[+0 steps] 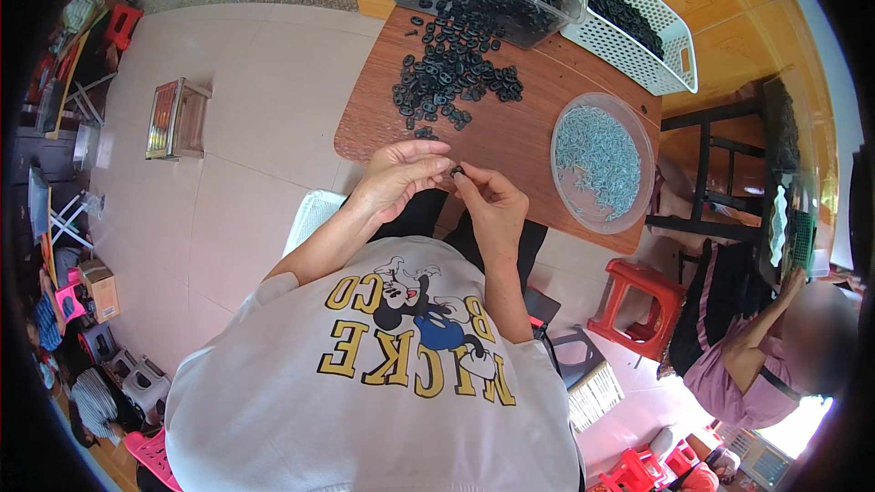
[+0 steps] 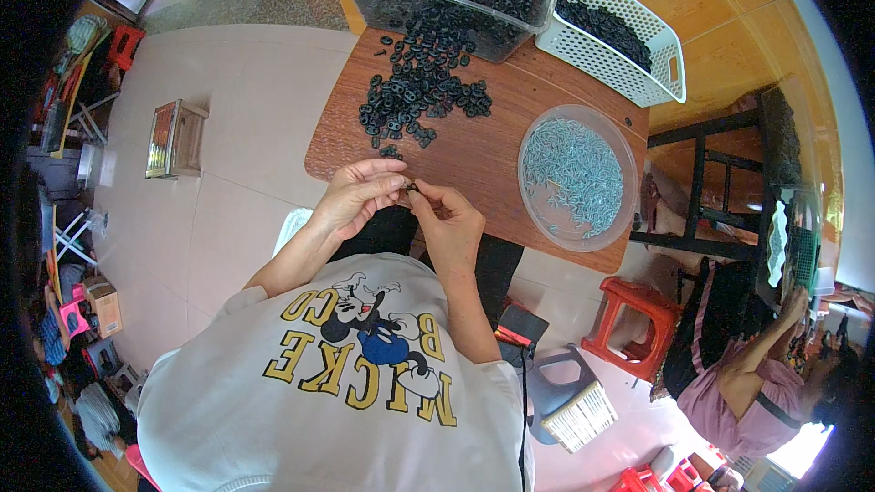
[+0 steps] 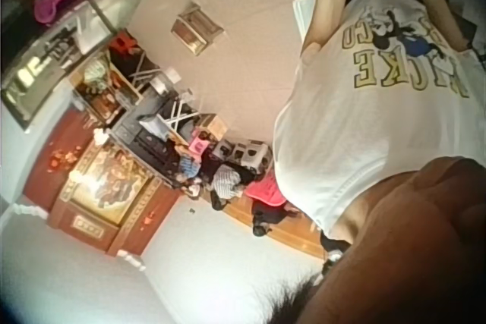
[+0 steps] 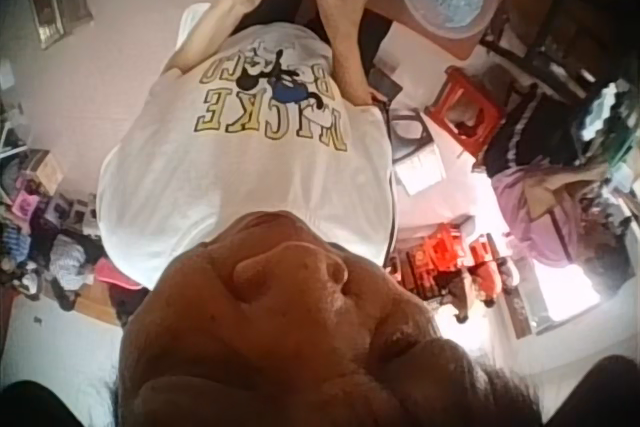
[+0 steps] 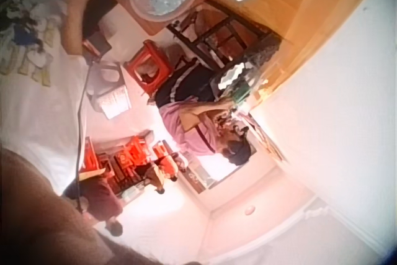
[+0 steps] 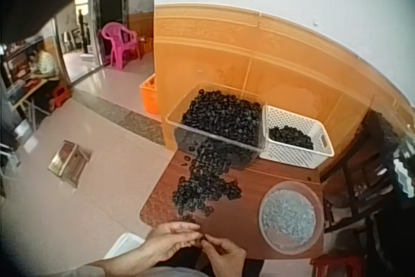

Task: The person sorts small black plastic rings and silver washers by hand on a wooden table, placing them into separate plastic bins.

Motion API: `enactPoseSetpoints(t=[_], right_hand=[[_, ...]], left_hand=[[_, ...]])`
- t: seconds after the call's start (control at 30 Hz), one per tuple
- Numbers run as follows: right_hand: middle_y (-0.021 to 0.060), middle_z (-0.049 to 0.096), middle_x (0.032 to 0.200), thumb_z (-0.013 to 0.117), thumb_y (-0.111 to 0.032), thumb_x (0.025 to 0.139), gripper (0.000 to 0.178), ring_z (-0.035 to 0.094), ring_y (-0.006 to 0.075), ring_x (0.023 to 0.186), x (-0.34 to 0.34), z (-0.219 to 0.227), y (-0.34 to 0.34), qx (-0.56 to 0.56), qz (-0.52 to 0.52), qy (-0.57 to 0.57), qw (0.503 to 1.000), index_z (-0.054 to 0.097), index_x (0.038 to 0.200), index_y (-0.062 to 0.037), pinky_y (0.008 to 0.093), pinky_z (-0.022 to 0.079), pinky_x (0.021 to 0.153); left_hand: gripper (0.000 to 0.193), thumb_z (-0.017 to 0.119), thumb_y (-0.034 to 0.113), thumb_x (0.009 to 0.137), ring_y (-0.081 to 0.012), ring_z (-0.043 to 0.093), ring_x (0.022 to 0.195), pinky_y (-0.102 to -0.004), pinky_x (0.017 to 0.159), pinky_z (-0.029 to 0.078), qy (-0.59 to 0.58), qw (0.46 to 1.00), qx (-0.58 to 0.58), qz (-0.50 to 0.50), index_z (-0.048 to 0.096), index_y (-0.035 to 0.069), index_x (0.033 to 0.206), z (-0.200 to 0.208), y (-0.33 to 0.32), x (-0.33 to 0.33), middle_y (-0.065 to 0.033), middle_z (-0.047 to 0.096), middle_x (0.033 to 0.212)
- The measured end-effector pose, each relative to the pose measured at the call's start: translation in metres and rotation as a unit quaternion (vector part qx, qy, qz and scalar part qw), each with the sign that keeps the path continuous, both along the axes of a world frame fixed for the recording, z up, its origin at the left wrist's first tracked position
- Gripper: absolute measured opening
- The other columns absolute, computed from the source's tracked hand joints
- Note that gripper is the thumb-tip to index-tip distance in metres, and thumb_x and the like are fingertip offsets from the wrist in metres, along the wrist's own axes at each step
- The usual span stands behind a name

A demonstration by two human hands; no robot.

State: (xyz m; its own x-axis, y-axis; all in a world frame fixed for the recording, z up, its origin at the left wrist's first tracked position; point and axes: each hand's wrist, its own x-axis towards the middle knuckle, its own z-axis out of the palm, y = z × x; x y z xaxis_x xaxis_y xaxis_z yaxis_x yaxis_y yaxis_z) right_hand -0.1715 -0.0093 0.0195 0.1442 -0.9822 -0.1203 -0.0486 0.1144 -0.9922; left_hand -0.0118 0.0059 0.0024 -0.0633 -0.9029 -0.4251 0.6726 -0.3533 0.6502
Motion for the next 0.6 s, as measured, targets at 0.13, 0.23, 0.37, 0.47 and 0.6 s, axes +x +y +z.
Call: enactPoseSetpoints(t=[0.13,0.23,0.37,0.47,0.6], right_hand=[[0.0045,0.066,0.081,0.065,0.0,0.081,0.016,0.059,0.0075,0.068,0.0006,0.0021,0.0012,0.01,0.005,0.011,1.0,0.068,0.097,0.0026,0.0187,0.047,0.063],[0.0048,0.066,0.082,0.066,-0.002,0.08,0.016,0.059,0.0076,0.068,-0.0009,-0.001,0.0016,0.01,0.007,0.014,1.0,0.068,0.096,0.0017,0.0192,0.047,0.062],[0.0058,0.066,0.081,0.068,-0.005,0.08,0.017,0.059,0.0076,0.067,-0.0003,0.0003,0.003,0.017,0.004,0.014,1.0,0.069,0.095,0.001,0.0199,0.047,0.061],[0.0064,0.066,0.078,0.068,-0.005,0.079,0.016,0.059,0.0076,0.066,0.0011,-0.0004,0.0059,-0.002,-0.003,0.029,1.0,0.069,0.094,0.0012,0.0202,0.047,0.06],[0.0068,0.066,0.079,0.068,-0.004,0.079,0.016,0.059,0.0075,0.065,0.0055,-0.0037,0.0067,-0.048,-0.005,0.067,0.997,0.069,0.094,0.0017,0.0201,0.046,0.059]], left_hand=[[0.027,0.065,0.002,0.083,-0.015,0.064,0.081,-0.0249,0.071,0.053,-0.004,1.0,0.01,0.014,0.058,-0.003,0.109,0.0021,0.0012,-0.0008,-0.0128,0.065,0.095],[0.027,0.065,0.002,0.083,-0.0156,0.064,0.082,-0.0252,0.072,0.053,-0.012,1.0,0.007,0.009,0.058,-0.004,0.109,-0.0007,0.0025,-0.0004,-0.013,0.066,0.096],[0.025,0.064,0.001,0.082,-0.0158,0.065,0.08,-0.0253,0.071,0.054,-0.034,0.999,-0.009,0.018,0.06,-0.003,0.107,0.005,0.004,-0.0036,-0.0129,0.067,0.093],[0.028,0.065,0.002,0.082,-0.0167,0.064,0.081,-0.0263,0.072,0.052,-0.096,0.994,-0.05,0.002,0.058,-0.005,0.108,0.0022,0.0074,-0.0051,-0.0137,0.066,0.094],[0.027,0.065,0.002,0.083,-0.016,0.064,0.081,-0.0257,0.073,0.052,-0.111,0.992,-0.064,0.001,0.059,-0.005,0.108,-0.0036,0.0063,-0.0051,-0.0133,0.066,0.094]])
